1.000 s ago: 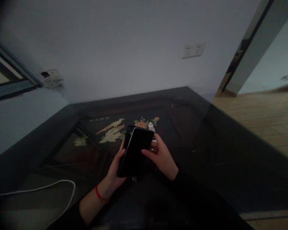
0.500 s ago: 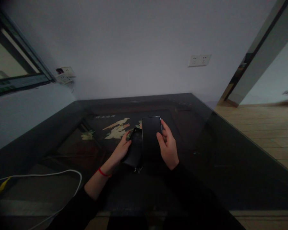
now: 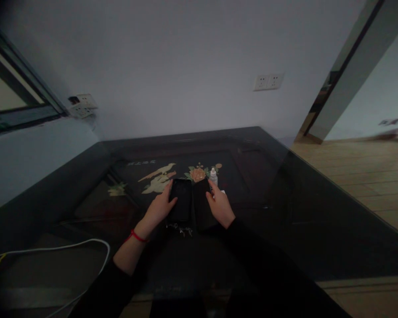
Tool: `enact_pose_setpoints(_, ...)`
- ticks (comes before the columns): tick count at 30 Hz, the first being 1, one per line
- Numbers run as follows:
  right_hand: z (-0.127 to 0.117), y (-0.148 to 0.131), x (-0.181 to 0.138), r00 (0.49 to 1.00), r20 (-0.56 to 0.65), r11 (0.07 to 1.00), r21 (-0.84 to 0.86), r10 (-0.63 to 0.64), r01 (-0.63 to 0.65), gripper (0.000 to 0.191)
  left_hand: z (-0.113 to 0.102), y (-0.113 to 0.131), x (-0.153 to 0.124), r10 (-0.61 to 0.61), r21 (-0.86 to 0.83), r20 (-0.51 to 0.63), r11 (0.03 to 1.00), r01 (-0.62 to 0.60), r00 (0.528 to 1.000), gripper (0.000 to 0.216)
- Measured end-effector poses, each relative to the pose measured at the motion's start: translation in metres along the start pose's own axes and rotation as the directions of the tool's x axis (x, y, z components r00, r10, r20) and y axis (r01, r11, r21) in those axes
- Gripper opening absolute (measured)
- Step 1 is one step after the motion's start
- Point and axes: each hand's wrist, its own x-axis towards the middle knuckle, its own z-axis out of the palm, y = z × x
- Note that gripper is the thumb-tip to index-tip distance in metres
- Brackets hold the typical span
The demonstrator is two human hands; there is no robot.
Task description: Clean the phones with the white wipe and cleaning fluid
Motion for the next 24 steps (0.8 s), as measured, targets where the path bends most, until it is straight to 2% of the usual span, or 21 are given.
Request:
enact_pose_setpoints(5, 0.007, 0.005, 0.002, 0.999, 0.029, 0.991, -0.131, 0.035, -0.031, 0.050, -0.010, 0.003, -0.010, 0.012, 0.246, -0.010, 0.969, -0.009, 1.000, 0.052)
enact_pose_setpoints(9, 0.009, 0.001, 0.004, 0.995, 0.067, 0.959, -0.278, 0.073, -0.052, 0.049, -0.013, 0.004, -0.013, 0.026, 0.351, 0.004, 0.936, -0.026, 1.000, 0.052)
enact_pose_setpoints(15, 0.008, -0.017, 0.006, 0.977, 0.177, 0.868, -0.497, 0.119, -0.016, 0.051, -0.018, 0.003, -0.013, 0.036, 0.410, 0.045, 0.911, -0.052, 0.998, 0.052)
enact_pose_setpoints(18, 0.009, -0.027, 0.008, 0.964, 0.221, 0.811, -0.585, 0.149, 0.009, 0.045, -0.019, 0.002, -0.013, 0.046, 0.415, 0.063, 0.907, -0.068, 0.997, 0.053)
enact_pose_setpoints(24, 0.016, -0.044, 0.009, 0.948, 0.225, 0.699, -0.715, 0.226, 0.004, 0.035, -0.016, -0.001, -0.011, 0.065, 0.424, 0.062, 0.902, -0.085, 0.996, 0.057)
